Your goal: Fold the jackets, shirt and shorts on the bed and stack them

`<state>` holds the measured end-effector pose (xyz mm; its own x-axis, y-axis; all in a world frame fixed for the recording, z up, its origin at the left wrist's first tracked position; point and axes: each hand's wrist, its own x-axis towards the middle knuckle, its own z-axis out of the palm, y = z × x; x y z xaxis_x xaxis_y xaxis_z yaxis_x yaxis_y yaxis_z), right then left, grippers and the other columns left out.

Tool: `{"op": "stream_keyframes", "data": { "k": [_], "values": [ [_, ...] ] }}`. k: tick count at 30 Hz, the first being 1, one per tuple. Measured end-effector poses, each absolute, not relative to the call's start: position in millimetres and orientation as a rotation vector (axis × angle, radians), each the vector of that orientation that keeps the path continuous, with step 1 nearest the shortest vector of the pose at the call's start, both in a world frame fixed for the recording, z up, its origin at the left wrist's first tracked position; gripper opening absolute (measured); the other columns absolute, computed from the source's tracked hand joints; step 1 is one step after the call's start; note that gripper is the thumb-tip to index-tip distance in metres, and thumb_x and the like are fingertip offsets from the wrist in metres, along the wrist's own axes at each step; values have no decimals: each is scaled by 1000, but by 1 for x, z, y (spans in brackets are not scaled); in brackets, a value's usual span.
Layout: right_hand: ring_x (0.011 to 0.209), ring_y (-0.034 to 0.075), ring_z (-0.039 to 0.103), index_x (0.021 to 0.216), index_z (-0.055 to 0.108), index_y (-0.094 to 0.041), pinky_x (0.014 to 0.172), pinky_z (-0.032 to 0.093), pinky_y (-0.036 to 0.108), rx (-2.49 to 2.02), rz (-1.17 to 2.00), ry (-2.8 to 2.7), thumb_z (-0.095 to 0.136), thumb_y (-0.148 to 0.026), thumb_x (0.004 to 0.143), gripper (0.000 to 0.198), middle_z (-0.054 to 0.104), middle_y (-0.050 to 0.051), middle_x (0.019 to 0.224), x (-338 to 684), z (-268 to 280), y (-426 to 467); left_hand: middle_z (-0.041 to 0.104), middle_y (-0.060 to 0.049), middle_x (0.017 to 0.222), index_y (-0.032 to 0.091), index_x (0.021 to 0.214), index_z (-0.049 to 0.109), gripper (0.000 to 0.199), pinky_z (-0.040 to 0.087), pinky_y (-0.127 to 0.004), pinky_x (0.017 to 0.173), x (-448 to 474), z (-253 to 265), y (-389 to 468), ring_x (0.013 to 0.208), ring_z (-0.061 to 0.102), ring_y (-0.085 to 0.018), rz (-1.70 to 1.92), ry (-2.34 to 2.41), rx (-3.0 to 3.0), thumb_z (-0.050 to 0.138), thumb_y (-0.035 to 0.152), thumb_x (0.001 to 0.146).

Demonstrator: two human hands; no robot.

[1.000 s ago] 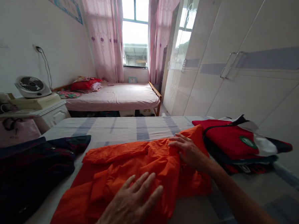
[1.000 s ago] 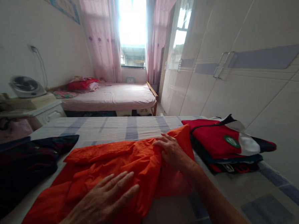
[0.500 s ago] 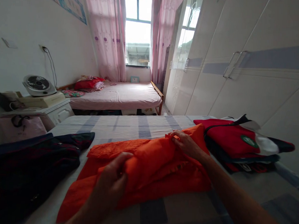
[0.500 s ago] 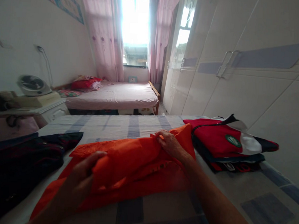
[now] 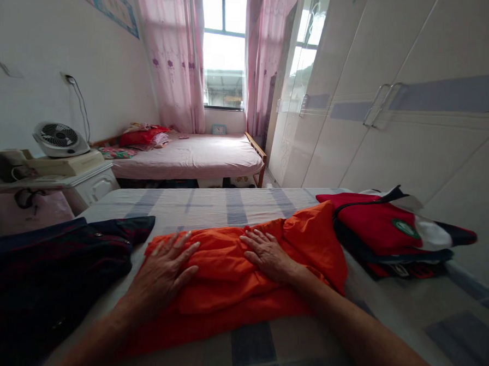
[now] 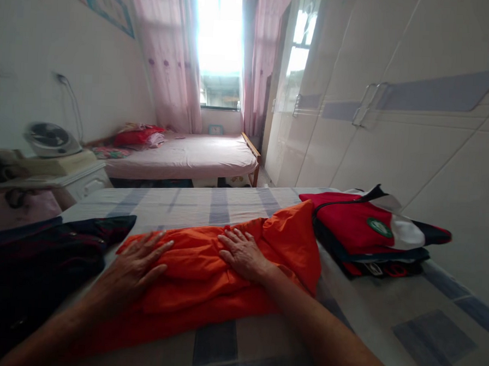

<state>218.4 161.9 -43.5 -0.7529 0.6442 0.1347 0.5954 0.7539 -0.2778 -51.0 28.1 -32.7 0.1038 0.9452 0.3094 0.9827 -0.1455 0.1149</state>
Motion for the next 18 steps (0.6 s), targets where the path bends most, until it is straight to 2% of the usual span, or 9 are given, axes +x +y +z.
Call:
{"op": "stream_keyframes", "data": {
  "k": [2,5,7,9,11,14,16,18],
  "values": [
    [134,22,34,136,45,-23,109,27,41,-1021,250,-2630,35,-42,94,47,41,7,145,232,-33,171,39,-8,147,26,140,40,53,29,-53,109,-53,-51,34,137,31,-27,-302,-2092,-2290,35,47,91],
    [131,24,38,134,45,-12,108,28,41,-1285,-116,-2265,38,-33,92,48,44,14,141,272,-9,190,33,-7,149,25,144,30,56,26,-50,111,-56,-68,37,139,28,-23,-238,-2168,-2284,28,47,93],
    [130,30,37,134,43,-5,105,30,44,-1532,-316,-2032,42,-32,90,52,44,21,139,302,3,204,33,-7,149,25,144,31,56,25,-50,111,-56,-70,36,139,29,-23,-243,-2177,-2263,28,48,93],
    [126,35,40,132,43,-2,101,33,47,-1736,-380,-1914,47,-35,87,56,43,26,137,324,6,216,35,-7,149,26,143,33,56,26,-50,111,-54,-68,35,138,31,-24,-269,-2172,-2241,29,48,92],
    [122,37,43,127,48,-4,99,32,51,-1825,-302,-1868,55,-36,81,56,48,27,132,336,2,224,36,-7,148,26,142,34,55,27,-50,110,-53,-67,34,137,32,-24,-292,-2163,-2228,30,48,92],
    [113,35,51,100,62,-11,99,30,52,-1730,14,-1773,59,-27,76,29,64,21,108,337,-5,232,37,-7,148,26,142,34,56,27,-50,110,-53,-69,34,137,32,-25,-294,-2154,-2221,30,49,92],
    [102,31,58,83,63,-16,96,35,48,-1636,182,-1701,54,-24,78,13,68,16,90,338,-3,233,37,-7,148,26,143,34,56,27,-50,110,-54,-71,34,137,32,-24,-291,-2153,-2216,30,49,92],
    [89,26,62,83,61,-18,85,44,40,-1550,280,-1651,47,-28,82,17,68,10,82,345,6,232,36,-7,148,26,143,33,56,27,-50,110,-54,-71,34,137,32,-24,-289,-2154,-2213,29,48,92]
  ]
}}
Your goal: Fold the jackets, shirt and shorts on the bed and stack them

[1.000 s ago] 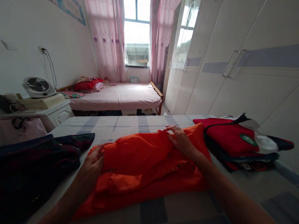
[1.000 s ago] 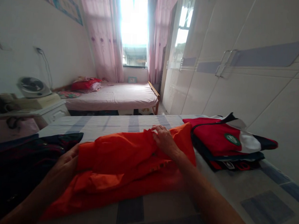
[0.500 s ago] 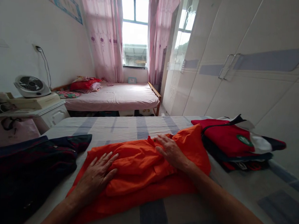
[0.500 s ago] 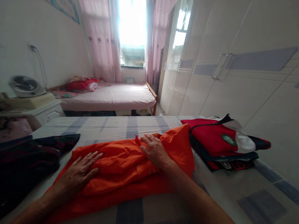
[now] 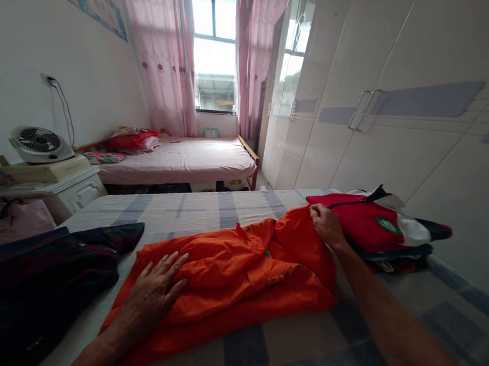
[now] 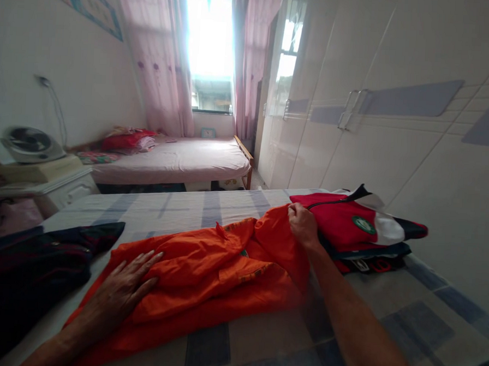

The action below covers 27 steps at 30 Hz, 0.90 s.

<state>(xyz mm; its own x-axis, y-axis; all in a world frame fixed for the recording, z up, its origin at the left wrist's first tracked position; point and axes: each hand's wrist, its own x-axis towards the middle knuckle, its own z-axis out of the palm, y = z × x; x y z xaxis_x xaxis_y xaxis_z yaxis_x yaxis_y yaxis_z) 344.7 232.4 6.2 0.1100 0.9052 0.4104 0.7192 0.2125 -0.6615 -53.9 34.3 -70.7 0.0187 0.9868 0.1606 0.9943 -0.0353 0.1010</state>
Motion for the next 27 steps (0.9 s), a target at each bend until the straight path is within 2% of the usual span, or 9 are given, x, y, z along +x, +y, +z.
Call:
{"op": "stream_keyframes", "data": {
  "k": [5,8,10,13,16,18,21,24,27],
  "values": [
    [75,17,63,94,58,-23,68,50,29,-984,903,-1376,52,-45,80,27,67,2,86,363,37,212,38,-8,147,25,142,35,56,26,-50,111,-52,-69,33,137,32,-24,-263,-2171,-2198,29,49,92],
    [70,16,63,95,60,-23,65,50,28,-924,1046,-1459,54,-44,80,26,68,0,82,351,36,192,38,-8,147,24,142,35,56,26,-50,110,-53,-69,33,137,33,-24,-275,-2160,-2205,29,49,92],
    [73,17,63,92,64,-22,69,49,28,-991,995,-1731,55,-39,81,22,68,0,80,336,25,180,38,-8,147,24,142,35,56,27,-49,110,-53,-70,34,136,33,-24,-283,-2151,-2206,29,49,92],
    [83,21,64,89,67,-20,79,47,32,-1140,677,-2116,52,-34,83,22,70,4,89,317,10,167,39,-8,147,24,142,35,56,28,-49,110,-54,-72,34,136,34,-24,-295,-2139,-2204,30,49,92],
    [98,22,61,104,64,-19,90,43,37,-1229,347,-1985,41,-36,89,32,67,8,107,309,7,157,41,-8,146,25,142,35,55,30,-49,109,-55,-73,34,135,36,-24,-319,-2112,-2203,32,48,92],
    [109,24,56,115,58,-18,97,38,40,-1225,181,-1973,46,-42,87,38,63,10,117,305,9,150,42,-8,145,26,141,36,54,31,-49,108,-55,-73,34,134,37,-24,-342,-2089,-2198,33,47,92],
    [111,29,52,112,59,-18,98,34,45,-1224,56,-2194,55,-39,82,37,62,12,116,297,6,144,43,-8,144,26,141,37,53,32,-49,108,-55,-72,33,134,38,-25,-353,-2080,-2194,35,46,92],
    [94,23,57,87,61,-18,90,39,39,-1233,289,-2139,46,-28,86,18,66,9,94,301,8,143,42,-8,145,26,141,37,53,31,-50,108,-55,-71,33,134,37,-25,-351,-2094,-2195,34,46,92],
    [79,17,56,86,54,-20,74,44,29,-1096,784,-1856,48,-36,86,17,61,3,85,320,23,141,41,-7,145,26,141,36,53,30,-50,109,-55,-71,33,135,36,-24,-362,-2092,-2208,34,46,92]
  ]
}}
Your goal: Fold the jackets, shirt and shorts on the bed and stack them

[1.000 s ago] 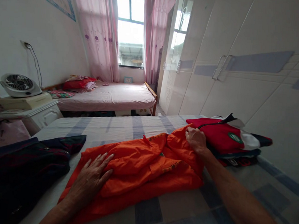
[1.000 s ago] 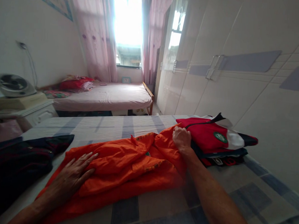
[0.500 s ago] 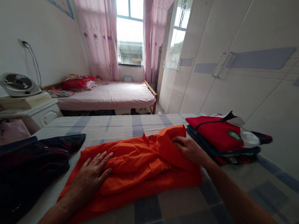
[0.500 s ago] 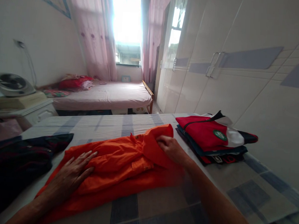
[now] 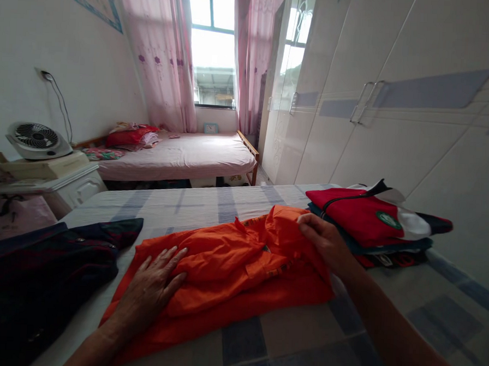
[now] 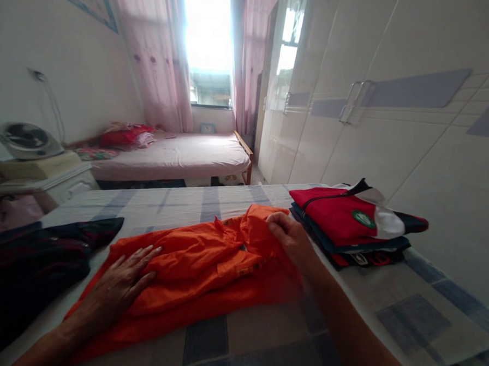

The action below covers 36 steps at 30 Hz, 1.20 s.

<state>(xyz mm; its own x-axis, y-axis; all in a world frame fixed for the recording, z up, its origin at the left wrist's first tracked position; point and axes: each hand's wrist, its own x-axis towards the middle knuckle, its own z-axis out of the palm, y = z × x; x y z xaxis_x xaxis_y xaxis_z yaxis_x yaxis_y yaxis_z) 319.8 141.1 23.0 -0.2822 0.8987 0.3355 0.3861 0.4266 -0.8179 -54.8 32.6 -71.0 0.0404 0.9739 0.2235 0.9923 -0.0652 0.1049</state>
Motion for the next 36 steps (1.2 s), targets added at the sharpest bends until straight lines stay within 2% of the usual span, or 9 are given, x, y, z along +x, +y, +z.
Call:
{"op": "stream_keyframes", "data": {
  "k": [4,10,14,18,20,23,28,31,36],
  "values": [
    [71,14,54,89,52,-21,64,42,24,-918,1069,-1861,49,-37,87,17,57,0,81,323,27,130,41,-7,146,26,142,35,53,29,-50,109,-53,-71,33,136,35,-24,-342,-2105,-2222,33,45,93],
    [81,18,56,75,60,-17,77,42,29,-1039,403,-2556,48,-18,83,15,63,6,85,279,-14,114,41,-9,145,24,142,35,53,29,-51,109,-57,-65,36,136,35,-24,-315,-2121,-2287,32,45,93],
    [85,17,60,87,63,-21,80,44,29,-1156,321,-2346,43,-33,90,23,65,4,94,300,0,117,43,-8,144,24,137,44,51,31,-50,108,-57,-42,38,135,35,-26,-288,-2173,-2326,35,47,92],
    [95,26,61,97,64,-19,86,45,37,-1641,215,-1904,46,-45,84,34,65,12,104,345,3,142,43,-11,145,20,130,53,50,28,-48,111,-30,-14,34,136,34,-27,-432,-2087,-2206,41,47,89],
    [89,29,64,91,66,-17,80,48,41,-1833,397,-1872,49,-51,81,40,68,14,95,361,-4,154,41,-12,146,18,132,51,51,28,-46,112,-8,-8,31,137,32,-27,-520,-2039,-2251,42,45,90],
    [82,29,66,85,68,-18,69,52,41,-1809,975,-1782,48,-60,79,47,71,12,86,370,-13,159,36,-12,148,20,135,47,54,28,-48,112,24,-16,28,138,30,-28,-577,-1988,-2344,49,44,87],
    [96,26,66,94,68,-19,84,52,36,-1326,1892,-1391,60,-53,78,38,70,12,102,361,-8,144,44,-17,142,18,134,49,57,28,-51,110,46,-47,28,133,37,-31,-542,-1994,-2429,51,48,85],
    [90,26,68,90,67,-19,83,54,35,-1311,1984,-1277,66,-43,75,28,71,12,99,354,-7,139,46,-18,140,16,133,49,57,29,-49,110,46,-54,28,132,40,-31,-560,-2024,-2443,50,48,86],
    [70,24,69,87,63,-20,63,57,33,-1402,1768,-1243,75,-30,66,26,72,9,85,339,12,138,46,-17,141,15,132,50,55,31,-44,110,48,-45,26,132,40,-29,-730,-2143,-2461,46,47,88]
  ]
}}
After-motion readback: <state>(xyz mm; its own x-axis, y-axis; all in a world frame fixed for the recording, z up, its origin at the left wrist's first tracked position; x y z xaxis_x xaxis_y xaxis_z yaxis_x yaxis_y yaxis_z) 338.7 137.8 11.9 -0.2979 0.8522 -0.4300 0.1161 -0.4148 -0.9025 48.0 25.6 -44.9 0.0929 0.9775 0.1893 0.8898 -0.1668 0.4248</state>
